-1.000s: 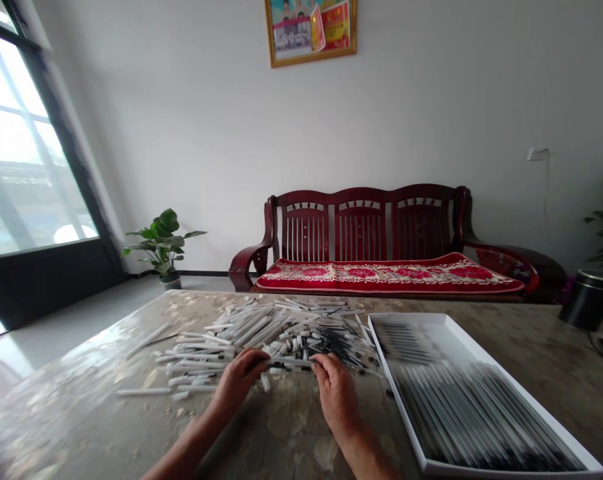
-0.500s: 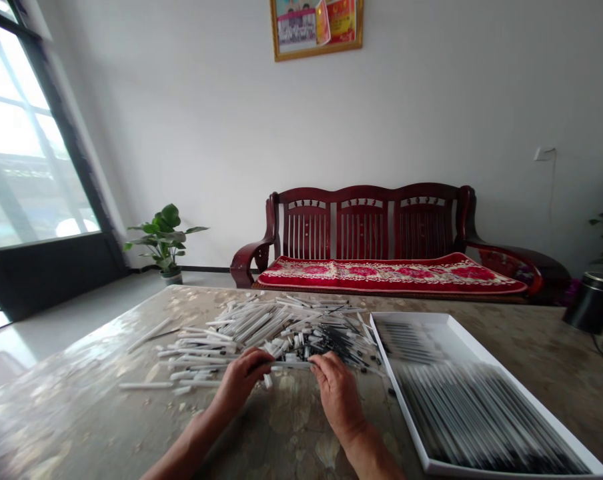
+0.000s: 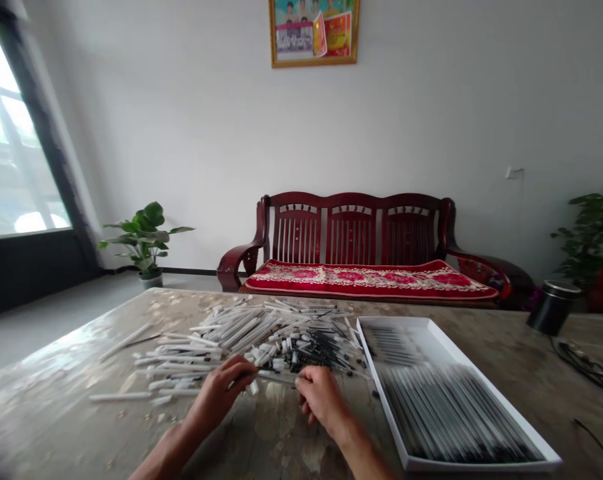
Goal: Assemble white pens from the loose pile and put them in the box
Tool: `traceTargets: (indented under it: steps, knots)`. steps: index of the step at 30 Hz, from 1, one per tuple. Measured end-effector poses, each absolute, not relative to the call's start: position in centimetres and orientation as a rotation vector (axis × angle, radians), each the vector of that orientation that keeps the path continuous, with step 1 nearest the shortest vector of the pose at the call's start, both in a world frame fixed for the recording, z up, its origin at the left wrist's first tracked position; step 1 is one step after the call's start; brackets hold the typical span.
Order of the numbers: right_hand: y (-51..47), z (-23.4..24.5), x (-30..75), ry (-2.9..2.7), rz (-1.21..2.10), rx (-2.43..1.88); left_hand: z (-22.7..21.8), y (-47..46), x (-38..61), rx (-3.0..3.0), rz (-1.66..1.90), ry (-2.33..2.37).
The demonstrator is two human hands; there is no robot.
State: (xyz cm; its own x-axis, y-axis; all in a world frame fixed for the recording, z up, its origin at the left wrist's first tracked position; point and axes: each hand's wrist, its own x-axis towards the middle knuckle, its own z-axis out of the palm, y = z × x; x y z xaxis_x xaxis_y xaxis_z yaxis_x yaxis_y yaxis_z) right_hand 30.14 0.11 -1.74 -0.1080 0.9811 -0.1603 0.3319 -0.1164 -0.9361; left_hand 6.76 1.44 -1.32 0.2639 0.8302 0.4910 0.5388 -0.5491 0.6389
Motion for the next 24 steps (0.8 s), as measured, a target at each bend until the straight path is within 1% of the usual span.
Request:
traceTargets:
  steps: [4, 6, 8, 11, 18, 24]
  knots:
    - [-0.1, -0.5, 30.7, -1.685, 1.261, -1.465, -2.4, 2.0, 6.5, 2.110, 1.255, 1.269]
    - [0.0, 0.3, 31.2, -1.798, 1.139, -1.492, -3.1, 2.3, 6.3, 2.021, 1.275, 1.319]
    - [0.4, 0.9, 32.0, -1.840, 0.940, -1.525, -3.6, 2.6, 6.0, 1.898, 1.313, 1.366]
    - [1.2, 1.6, 34.0, -1.799, 0.750, -1.549, -4.0, 2.8, 5.5, 1.763, 1.322, 1.380]
    - [2.8, 2.2, 41.8, -1.579, 0.543, -1.651, -3.7, 2.9, 5.5, 1.730, 1.373, 1.407]
    - [0.8, 3.0, 50.7, -1.363, 0.303, -1.841, -3.2, 2.7, 5.8, 1.760, 1.335, 1.494]
